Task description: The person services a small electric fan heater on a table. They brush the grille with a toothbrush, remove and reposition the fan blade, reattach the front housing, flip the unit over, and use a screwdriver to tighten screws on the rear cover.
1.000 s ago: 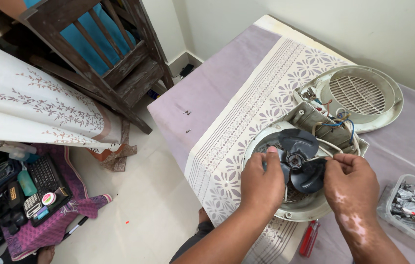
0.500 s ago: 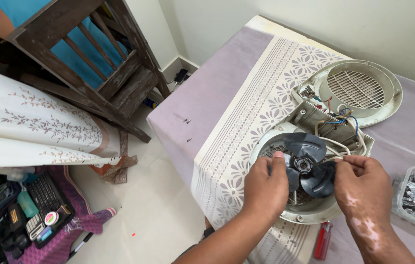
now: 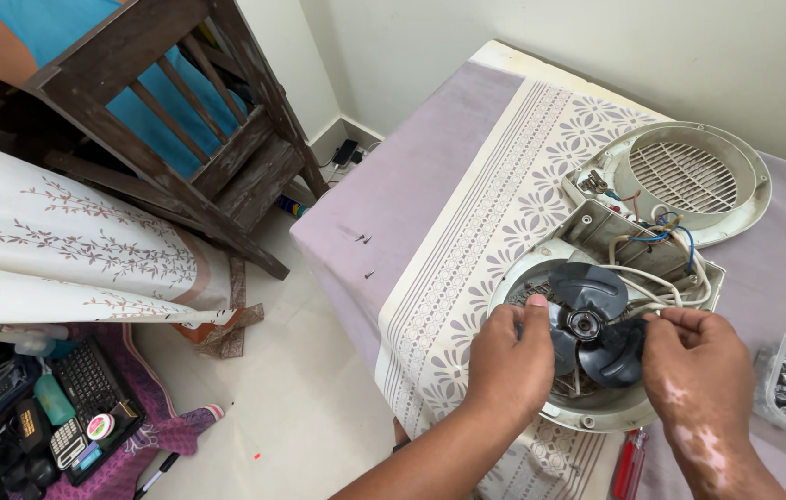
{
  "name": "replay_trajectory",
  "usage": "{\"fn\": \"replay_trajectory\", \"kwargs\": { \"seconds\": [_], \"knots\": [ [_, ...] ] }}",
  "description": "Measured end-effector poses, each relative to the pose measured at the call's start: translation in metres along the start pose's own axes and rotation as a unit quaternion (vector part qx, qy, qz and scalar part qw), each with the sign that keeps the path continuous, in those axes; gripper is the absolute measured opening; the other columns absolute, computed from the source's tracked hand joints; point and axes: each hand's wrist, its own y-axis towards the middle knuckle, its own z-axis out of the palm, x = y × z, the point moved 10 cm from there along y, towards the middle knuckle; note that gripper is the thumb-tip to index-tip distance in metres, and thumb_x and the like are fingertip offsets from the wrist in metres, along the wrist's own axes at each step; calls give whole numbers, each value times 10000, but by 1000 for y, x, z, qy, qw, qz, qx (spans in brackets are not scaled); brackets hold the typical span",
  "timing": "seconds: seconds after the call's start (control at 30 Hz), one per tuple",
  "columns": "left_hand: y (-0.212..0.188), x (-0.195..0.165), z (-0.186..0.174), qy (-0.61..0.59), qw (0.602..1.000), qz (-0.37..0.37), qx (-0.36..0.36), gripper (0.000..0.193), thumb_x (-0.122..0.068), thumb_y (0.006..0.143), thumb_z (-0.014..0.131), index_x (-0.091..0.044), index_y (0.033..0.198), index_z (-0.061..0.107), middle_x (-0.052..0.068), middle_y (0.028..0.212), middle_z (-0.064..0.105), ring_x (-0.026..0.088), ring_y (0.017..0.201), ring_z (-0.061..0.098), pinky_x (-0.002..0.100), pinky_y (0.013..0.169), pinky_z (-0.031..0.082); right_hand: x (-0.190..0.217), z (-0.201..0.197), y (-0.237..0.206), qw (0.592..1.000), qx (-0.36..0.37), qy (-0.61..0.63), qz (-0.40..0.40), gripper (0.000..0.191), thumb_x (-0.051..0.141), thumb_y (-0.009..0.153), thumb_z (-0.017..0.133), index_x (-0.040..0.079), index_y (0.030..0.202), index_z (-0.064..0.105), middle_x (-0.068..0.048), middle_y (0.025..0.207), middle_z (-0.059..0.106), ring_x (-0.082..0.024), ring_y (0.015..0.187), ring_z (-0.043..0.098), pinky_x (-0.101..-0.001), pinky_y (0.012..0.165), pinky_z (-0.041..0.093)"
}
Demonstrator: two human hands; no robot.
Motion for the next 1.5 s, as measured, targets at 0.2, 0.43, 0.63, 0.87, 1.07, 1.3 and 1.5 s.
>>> {"fn": "replay_trajectory", "kwargs": {
  "seconds": [0.2,0.43,0.63,0.87,1.07,1.3,1.5],
  "knots": [
    [1,-4,7,-2,1000,-21,20,551,-528,976,501,1,1016,650,191,950,718,297,923,698,412,877,509,5,-3,10,1000,-10,-15,-14,287,187,970,668,-42,1144,685,-123,997,760,-178,844,698,-304,754,520],
    [11,-6,7,0,1000,-28,8,532,-525,980,501,-14,1012,647,186,959,711,307,941,688,424,895,498,7,5,18,1000,8,-19,10,296,200,955,674,-22,1151,683,-125,996,763,-197,822,697,-331,748,523],
    [16,-7,15,-9,1000,-24,-8,526,-513,977,504,-6,960,645,194,936,714,318,920,695,430,878,506,10,7,32,998,41,-9,-40,328,143,915,671,-47,1182,646,-102,1073,773,-163,899,706,-295,820,530],
    [21,-9,22,-18,999,-35,-22,521,-515,981,497,-17,991,646,187,959,709,310,941,691,427,886,502,9,9,46,997,69,0,-34,302,55,914,654,-54,1193,620,-96,1061,767,-152,903,711,-288,829,541],
    [24,-12,29,-20,999,-33,-27,523,-510,984,486,-14,1005,651,179,942,709,292,913,688,418,873,505,12,6,51,997,63,-25,-34,277,24,914,664,-31,1183,629,-86,1041,765,-156,870,714,-293,815,549],
    [36,-20,35,-50,997,-36,-37,505,-500,993,471,-22,972,633,148,871,695,257,842,671,408,830,504,12,8,68,996,74,-28,-28,263,18,901,674,-14,1161,644,-79,1026,772,-146,897,726,-291,826,548],
    [50,-26,42,-64,996,-29,-51,488,-494,999,470,-35,960,632,124,853,688,233,824,658,398,827,503,10,12,83,996,81,-23,-32,266,21,908,668,-13,1171,643,-78,1035,775,-150,901,729,-291,829,553]
  ]
}}
